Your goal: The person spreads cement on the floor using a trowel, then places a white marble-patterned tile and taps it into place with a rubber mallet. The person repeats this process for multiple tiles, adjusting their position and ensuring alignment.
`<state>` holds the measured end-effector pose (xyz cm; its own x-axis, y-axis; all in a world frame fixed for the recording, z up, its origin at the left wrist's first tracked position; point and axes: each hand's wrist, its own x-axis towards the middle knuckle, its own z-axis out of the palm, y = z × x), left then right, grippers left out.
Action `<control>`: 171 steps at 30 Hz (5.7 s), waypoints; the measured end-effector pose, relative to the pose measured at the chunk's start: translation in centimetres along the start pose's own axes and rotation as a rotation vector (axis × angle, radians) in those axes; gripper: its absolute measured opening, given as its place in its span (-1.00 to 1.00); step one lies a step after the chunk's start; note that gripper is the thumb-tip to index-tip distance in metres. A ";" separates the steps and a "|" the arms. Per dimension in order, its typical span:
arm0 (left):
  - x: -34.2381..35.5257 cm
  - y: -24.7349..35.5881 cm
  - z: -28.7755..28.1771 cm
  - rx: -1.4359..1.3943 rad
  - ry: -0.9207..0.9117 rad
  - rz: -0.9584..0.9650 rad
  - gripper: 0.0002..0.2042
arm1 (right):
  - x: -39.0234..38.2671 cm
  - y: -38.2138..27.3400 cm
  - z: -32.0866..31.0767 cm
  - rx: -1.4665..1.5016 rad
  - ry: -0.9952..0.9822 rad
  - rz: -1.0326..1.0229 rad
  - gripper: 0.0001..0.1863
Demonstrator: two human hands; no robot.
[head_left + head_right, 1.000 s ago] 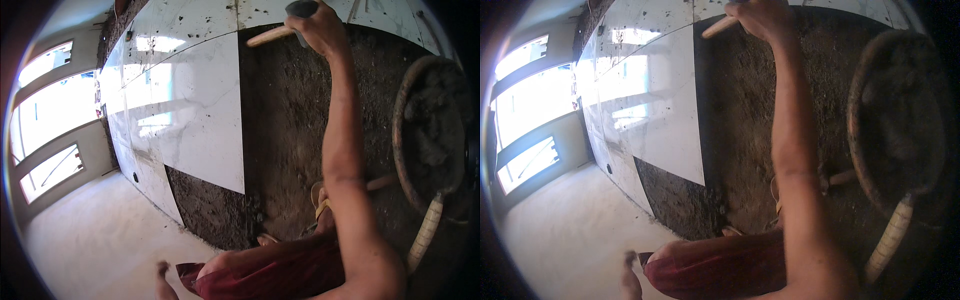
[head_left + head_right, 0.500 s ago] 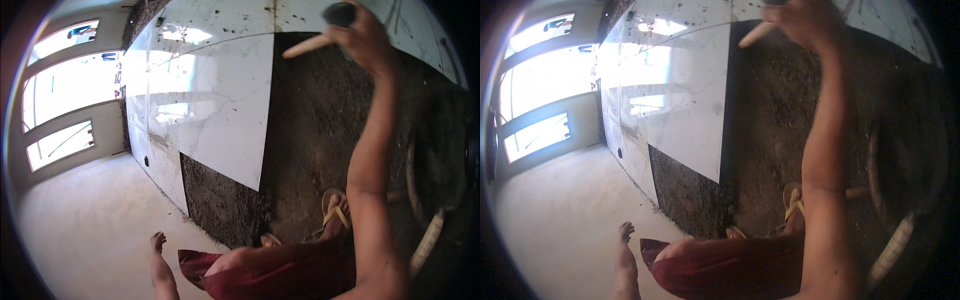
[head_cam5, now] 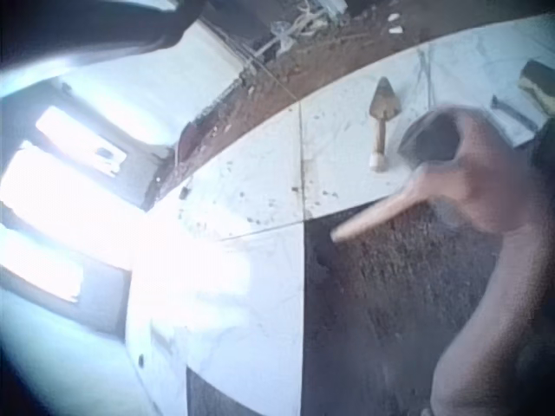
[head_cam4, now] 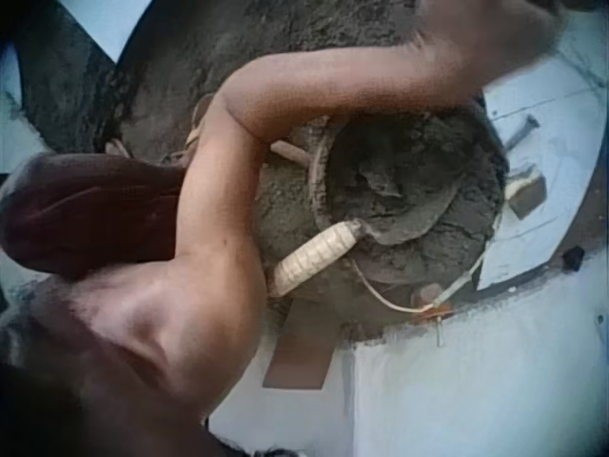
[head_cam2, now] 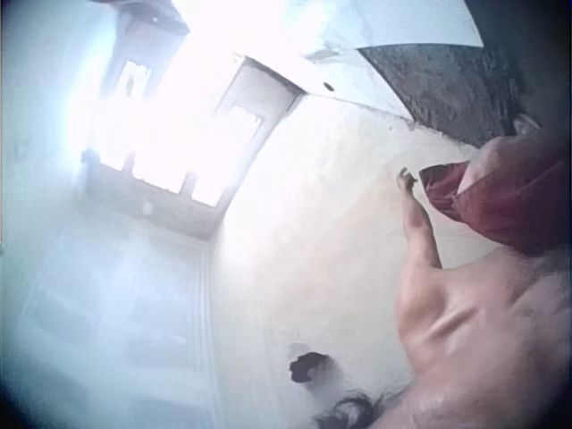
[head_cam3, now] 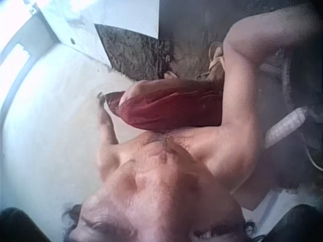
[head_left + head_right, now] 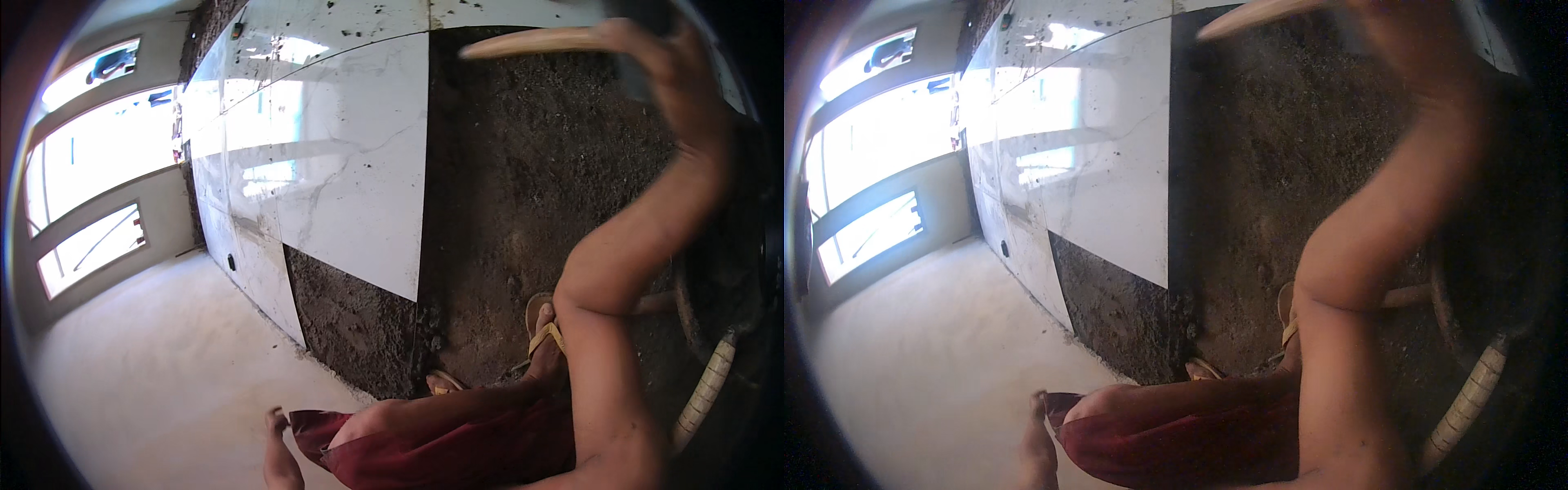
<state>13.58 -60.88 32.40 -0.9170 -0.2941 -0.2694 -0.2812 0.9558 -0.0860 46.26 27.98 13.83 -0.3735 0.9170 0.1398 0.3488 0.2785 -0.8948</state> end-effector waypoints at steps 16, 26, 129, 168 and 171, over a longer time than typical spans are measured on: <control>3.9 10.0 1.8 -0.021 -0.190 -0.146 -0.44 | 3.1 6.0 6.2 -0.163 -0.016 0.286 -0.37; 4.1 5.8 0.9 0.136 -0.163 -0.136 -0.65 | 3.9 4.2 4.4 0.098 -0.067 0.342 -0.42; -9.9 42.6 23.2 -0.447 -0.722 0.694 -0.69 | -10.4 -11.0 25.9 0.159 -1.038 0.006 -0.80; -4.0 63.2 25.0 -0.115 -0.320 0.831 0.05 | -7.7 -4.2 23.8 -0.218 -0.433 -0.247 -0.64; -3.5 62.9 25.1 -0.130 -0.319 0.840 0.06 | -5.5 -3.3 25.7 -0.476 -0.627 -0.090 -0.62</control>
<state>6.19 0.14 3.87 -0.7182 0.5313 -0.4492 0.3974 0.8432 0.3620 25.09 14.72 5.16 -0.7830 0.5927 -0.1884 0.5714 0.5659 -0.5944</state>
